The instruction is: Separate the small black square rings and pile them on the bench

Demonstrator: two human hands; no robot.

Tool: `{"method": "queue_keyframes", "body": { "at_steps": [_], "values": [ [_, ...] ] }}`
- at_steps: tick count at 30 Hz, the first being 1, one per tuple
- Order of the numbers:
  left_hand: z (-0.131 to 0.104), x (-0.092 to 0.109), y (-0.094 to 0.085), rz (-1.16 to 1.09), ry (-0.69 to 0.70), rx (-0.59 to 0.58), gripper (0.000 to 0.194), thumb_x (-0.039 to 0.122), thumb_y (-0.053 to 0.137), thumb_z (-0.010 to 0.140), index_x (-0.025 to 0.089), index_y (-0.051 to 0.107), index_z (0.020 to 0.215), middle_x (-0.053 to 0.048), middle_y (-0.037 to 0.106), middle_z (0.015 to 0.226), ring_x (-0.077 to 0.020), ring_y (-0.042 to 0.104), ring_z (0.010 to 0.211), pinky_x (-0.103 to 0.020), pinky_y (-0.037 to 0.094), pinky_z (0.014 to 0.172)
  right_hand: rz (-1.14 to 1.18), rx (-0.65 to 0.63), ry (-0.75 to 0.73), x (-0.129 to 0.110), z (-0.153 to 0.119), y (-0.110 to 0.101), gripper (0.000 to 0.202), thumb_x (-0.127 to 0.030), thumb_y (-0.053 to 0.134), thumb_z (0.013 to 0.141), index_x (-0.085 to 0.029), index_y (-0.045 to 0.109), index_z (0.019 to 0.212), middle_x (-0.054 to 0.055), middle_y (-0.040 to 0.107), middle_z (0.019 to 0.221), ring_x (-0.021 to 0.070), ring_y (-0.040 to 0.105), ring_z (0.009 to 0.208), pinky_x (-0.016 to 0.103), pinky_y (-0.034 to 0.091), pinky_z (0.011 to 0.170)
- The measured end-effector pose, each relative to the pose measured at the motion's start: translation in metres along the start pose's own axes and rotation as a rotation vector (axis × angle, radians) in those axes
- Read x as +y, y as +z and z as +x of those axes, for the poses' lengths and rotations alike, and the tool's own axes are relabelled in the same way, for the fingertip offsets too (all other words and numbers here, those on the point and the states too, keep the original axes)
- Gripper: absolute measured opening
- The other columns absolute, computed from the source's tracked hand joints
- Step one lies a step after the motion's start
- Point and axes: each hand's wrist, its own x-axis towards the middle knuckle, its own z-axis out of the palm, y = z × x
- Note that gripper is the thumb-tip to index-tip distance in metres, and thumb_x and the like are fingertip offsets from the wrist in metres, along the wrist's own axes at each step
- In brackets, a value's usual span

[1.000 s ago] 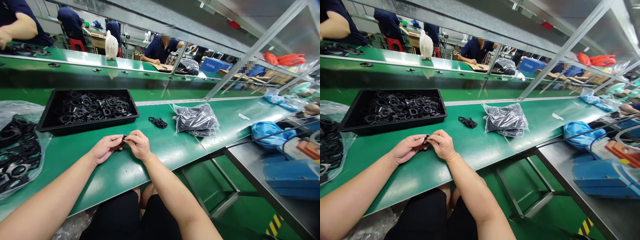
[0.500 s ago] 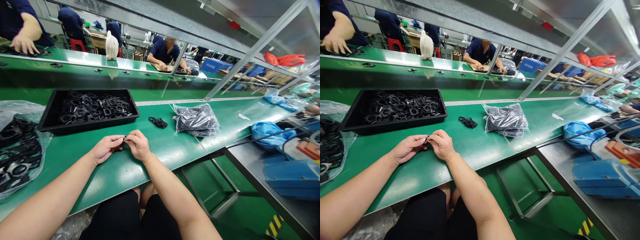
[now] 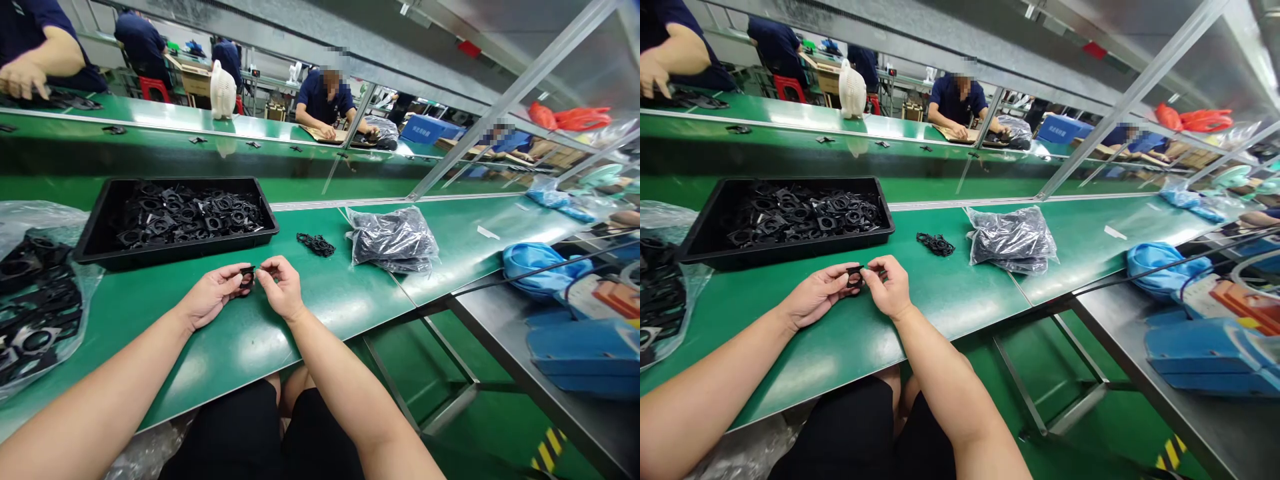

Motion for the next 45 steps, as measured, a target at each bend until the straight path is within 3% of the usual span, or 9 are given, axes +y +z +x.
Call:
{"method": "queue_keyframes", "body": {
  "at_steps": [5,16,20,25,30,32,35,38,45],
  "values": [
    [0.002,-0.004,-0.001,-0.024,0.016,-0.004,0.039,0.028,0.079,0.066,0.019,0.07,0.104,-0.006,0.072,0.1,-0.0148,0.064,0.089,-0.03,0.049,0.087,-0.086,-0.009,-0.112,-0.002,0.001,0.0,0.011,-0.027,0.064,0.08,-0.018,0.06,0.075,0.002,0.059,0.075,0.0118,0.054,0.067,0.024,0.045,0.058],
    [0.002,-0.005,-0.001,-0.01,0.023,0.001,0.038,0.028,0.08,0.065,0.019,0.071,0.101,-0.005,0.071,0.1,-0.0152,0.063,0.09,-0.031,0.049,0.088,-0.121,-0.055,-0.118,-0.002,0.002,-0.003,0.011,-0.024,0.062,0.081,-0.02,0.061,0.072,0.001,0.059,0.072,0.0132,0.056,0.071,0.026,0.048,0.068],
    [0.002,-0.003,-0.001,0.031,0.009,-0.02,0.037,0.028,0.079,0.066,0.019,0.072,0.101,-0.006,0.072,0.096,-0.014,0.062,0.086,-0.027,0.049,0.081,-0.001,-0.081,0.035,0.002,0.002,0.0,0.01,-0.026,0.064,0.079,-0.018,0.061,0.073,0.001,0.059,0.074,0.0115,0.055,0.068,0.025,0.047,0.064],
    [0.001,0.003,-0.002,0.06,-0.016,-0.092,0.034,0.034,0.074,0.072,0.017,0.072,0.101,-0.008,0.071,0.092,-0.013,0.06,0.078,-0.023,0.047,0.067,0.289,-0.136,0.266,0.01,0.001,0.004,0.024,-0.029,0.064,0.076,-0.02,0.064,0.099,0.001,0.061,0.086,0.009,0.054,0.061,0.022,0.046,0.052],
    [0.0,0.004,-0.002,0.081,-0.025,-0.101,0.031,0.036,0.074,0.071,0.014,0.073,0.093,-0.009,0.07,0.087,-0.0138,0.059,0.074,-0.023,0.046,0.064,0.298,-0.194,0.343,0.01,0.002,0.002,0.016,-0.031,0.066,0.076,-0.02,0.071,0.087,0.0,0.061,0.075,0.008,0.051,0.052,0.023,0.046,0.05],
    [0.001,0.003,-0.001,0.064,-0.028,-0.07,0.031,0.036,0.074,0.071,0.015,0.072,0.093,-0.009,0.07,0.085,-0.0139,0.059,0.074,-0.023,0.045,0.063,0.25,-0.18,0.311,0.009,0.001,0.001,0.018,-0.032,0.061,0.08,-0.021,0.071,0.09,0.001,0.062,0.077,0.0099,0.055,0.058,0.024,0.048,0.053],
    [0.002,0.003,0.0,0.06,-0.047,-0.028,0.03,0.04,0.072,0.073,0.014,0.072,0.087,-0.007,0.068,0.081,-0.0124,0.056,0.069,-0.022,0.043,0.057,0.144,-0.149,0.148,0.006,0.001,0.001,0.024,-0.032,0.059,0.082,-0.022,0.069,0.101,0.004,0.063,0.089,0.013,0.059,0.073,0.024,0.05,0.06],
    [0.002,0.003,0.001,0.063,-0.052,-0.023,0.036,0.047,0.067,0.076,0.012,0.071,0.084,-0.007,0.066,0.079,-0.0114,0.054,0.066,-0.022,0.042,0.055,0.086,-0.134,0.067,0.005,0.001,0.001,0.024,-0.031,0.063,0.079,-0.021,0.068,0.101,0.003,0.061,0.081,0.0133,0.058,0.074,0.026,0.05,0.067],
    [0.003,-0.005,0.004,0.167,0.12,0.118,0.039,0.029,0.083,0.058,0.016,0.073,0.093,-0.003,0.068,0.083,-0.0099,0.053,0.069,-0.025,0.043,0.067,0.206,-0.103,0.427,0.005,0.002,0.003,0.023,-0.039,0.061,0.079,-0.016,0.061,0.079,-0.002,0.058,0.057,0.01,0.054,0.05,0.021,0.045,0.047]
  ]
}}
